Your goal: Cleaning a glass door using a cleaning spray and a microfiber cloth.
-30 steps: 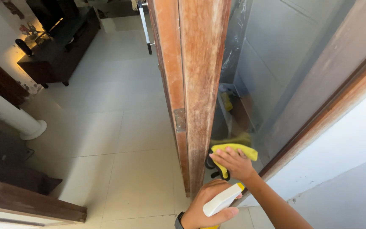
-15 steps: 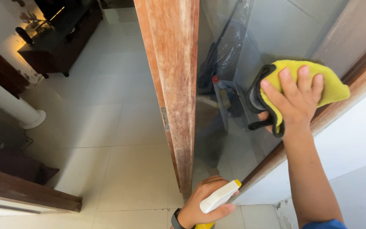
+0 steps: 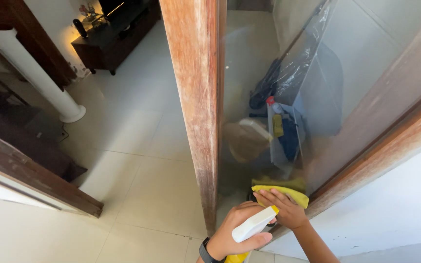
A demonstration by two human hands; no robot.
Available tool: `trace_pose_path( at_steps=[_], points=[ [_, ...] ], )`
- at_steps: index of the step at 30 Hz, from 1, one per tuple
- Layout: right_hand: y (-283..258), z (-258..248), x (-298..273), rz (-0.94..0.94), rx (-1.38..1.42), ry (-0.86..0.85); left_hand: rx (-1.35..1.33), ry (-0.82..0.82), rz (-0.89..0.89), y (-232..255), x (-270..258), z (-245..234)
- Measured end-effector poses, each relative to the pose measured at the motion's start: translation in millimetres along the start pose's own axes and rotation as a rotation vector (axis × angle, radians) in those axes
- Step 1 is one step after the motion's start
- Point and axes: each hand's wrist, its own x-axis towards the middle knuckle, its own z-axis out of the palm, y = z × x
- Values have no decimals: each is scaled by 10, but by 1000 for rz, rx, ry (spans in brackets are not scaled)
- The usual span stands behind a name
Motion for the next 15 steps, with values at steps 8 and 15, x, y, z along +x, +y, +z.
trace_pose_path(
  at_steps=[8, 15],
  points=[
    [971, -1185, 1419, 216, 81, 212, 70, 78, -49, -30, -146, 316],
    [710, -760, 1128, 283, 62, 299, 60, 123, -66, -27, -251, 422]
  ],
)
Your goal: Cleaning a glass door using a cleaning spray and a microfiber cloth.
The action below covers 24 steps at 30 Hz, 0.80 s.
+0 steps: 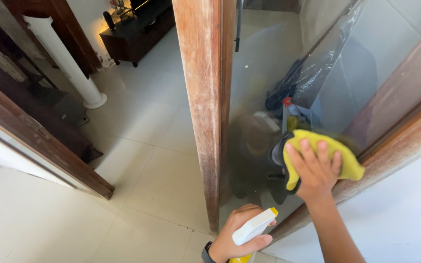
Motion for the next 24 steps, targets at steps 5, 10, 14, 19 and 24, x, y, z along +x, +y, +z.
trace_pose_path(
  at_steps=[5, 10, 14, 19, 24],
  points=[
    [-274, 422, -1392, -96, -46, -216, 18, 47, -47, 50, -55, 27],
    [-255, 278, -1387, -57, 115, -391, 47, 28, -44, 130, -115, 78],
    [-18, -45, -310, -119, 23, -211, 62, 24, -44, 131, -127, 114],
    [-23, -530, 980, -35, 85, 44, 50, 31, -26, 173, -98, 158],
    [-98, -395, 810, -58, 178, 225, 51, 54, -21, 139, -88, 162]
  ],
)
